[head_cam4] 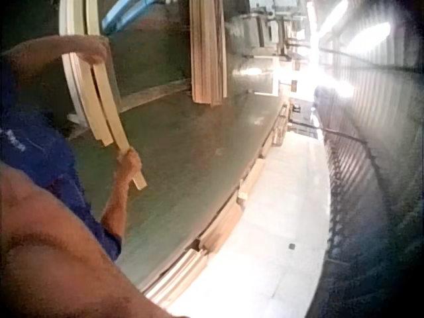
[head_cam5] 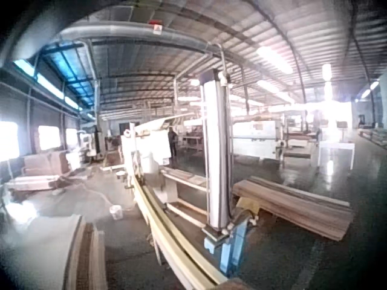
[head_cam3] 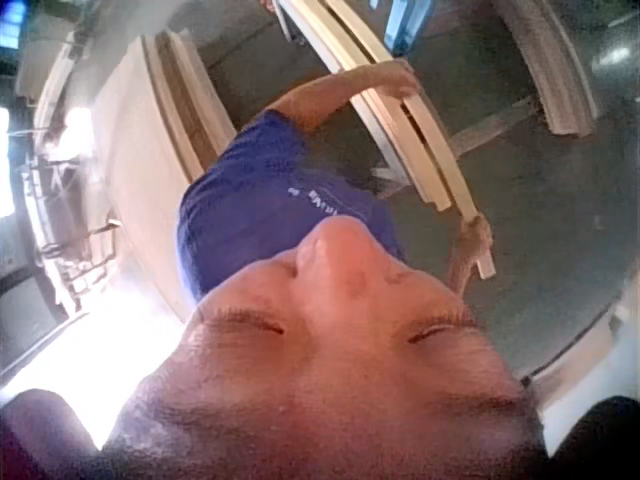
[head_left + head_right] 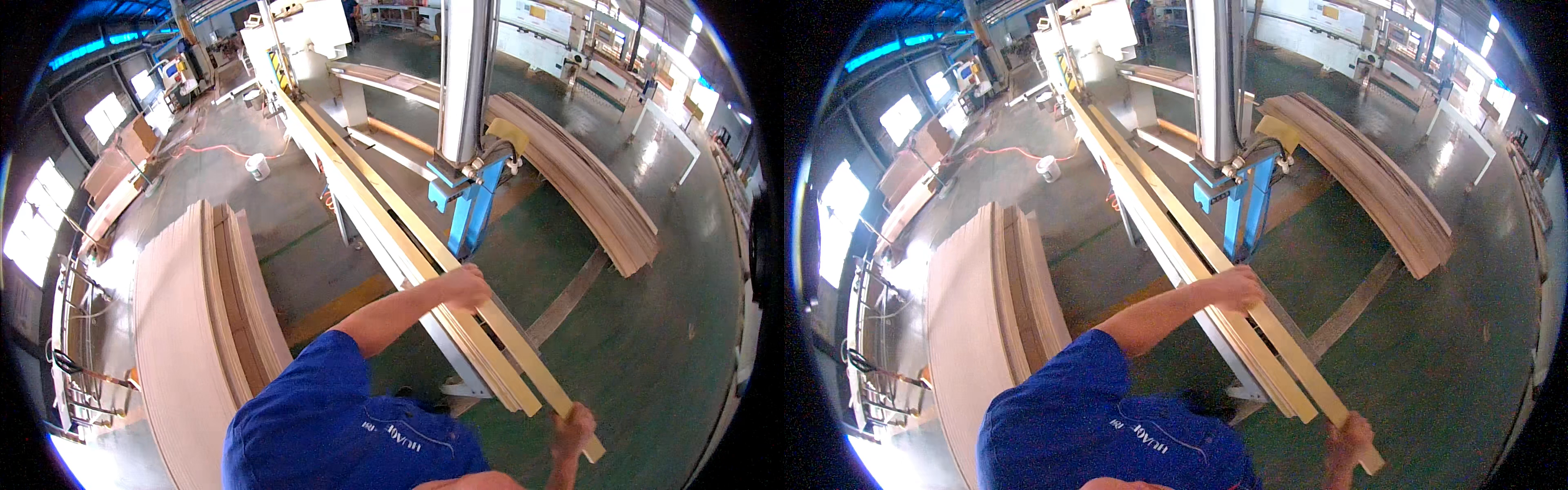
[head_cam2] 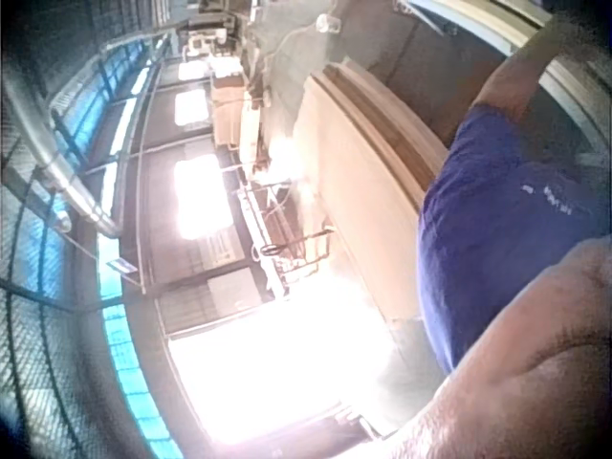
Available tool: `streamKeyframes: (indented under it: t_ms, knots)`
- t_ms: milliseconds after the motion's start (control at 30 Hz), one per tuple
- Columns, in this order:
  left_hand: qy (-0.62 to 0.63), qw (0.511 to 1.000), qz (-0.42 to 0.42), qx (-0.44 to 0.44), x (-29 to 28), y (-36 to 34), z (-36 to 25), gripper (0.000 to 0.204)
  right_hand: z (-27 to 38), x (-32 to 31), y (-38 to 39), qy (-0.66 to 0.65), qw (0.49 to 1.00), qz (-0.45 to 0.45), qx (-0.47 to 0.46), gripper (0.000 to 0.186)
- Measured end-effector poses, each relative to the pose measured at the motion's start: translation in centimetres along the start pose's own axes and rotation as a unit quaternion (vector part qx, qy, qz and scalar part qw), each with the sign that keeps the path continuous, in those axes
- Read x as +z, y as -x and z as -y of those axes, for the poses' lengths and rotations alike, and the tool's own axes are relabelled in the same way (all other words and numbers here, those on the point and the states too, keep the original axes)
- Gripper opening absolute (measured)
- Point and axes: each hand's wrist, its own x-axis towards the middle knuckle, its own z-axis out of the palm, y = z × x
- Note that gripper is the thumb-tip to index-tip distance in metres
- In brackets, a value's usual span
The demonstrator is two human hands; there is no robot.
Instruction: The person picks up wooden planks, feeds them into a woodworking machine, and adjusts machine controls. They inspect the processed planks and repeat the feeding and adjustment cycle.
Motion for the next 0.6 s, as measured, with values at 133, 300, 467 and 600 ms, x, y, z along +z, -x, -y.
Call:
streamKeyframes:
  t_ms: [133, 300, 467, 600]
  knots:
    - [-0.032, 0.966, 0.075, -0.247, -0.6, 2.4, 2.4, 0.068, 6.2, 1.6, -3.3, -0.072, 0.995, -0.054, -0.052, 0.041]
    - [-0.025, 0.892, -0.146, -0.426, 2.3, 2.2, -1.8, 0.067, 5.4, 2.6, -6.6, -0.083, 0.993, 0.052, -0.07, 0.053]
    - [0.039, 0.882, -0.269, -0.386, 6.4, -2.3, -12.8, 0.058, 2.1, 4.5, -7.7, -0.143, 0.945, 0.257, -0.144, 0.054]
    - [0.064, 0.878, -0.194, -0.432, 7.7, -9.6, -23.2, 0.063, -10.3, 5.1, -6.3, -0.277, 0.909, 0.229, -0.213, 0.066]
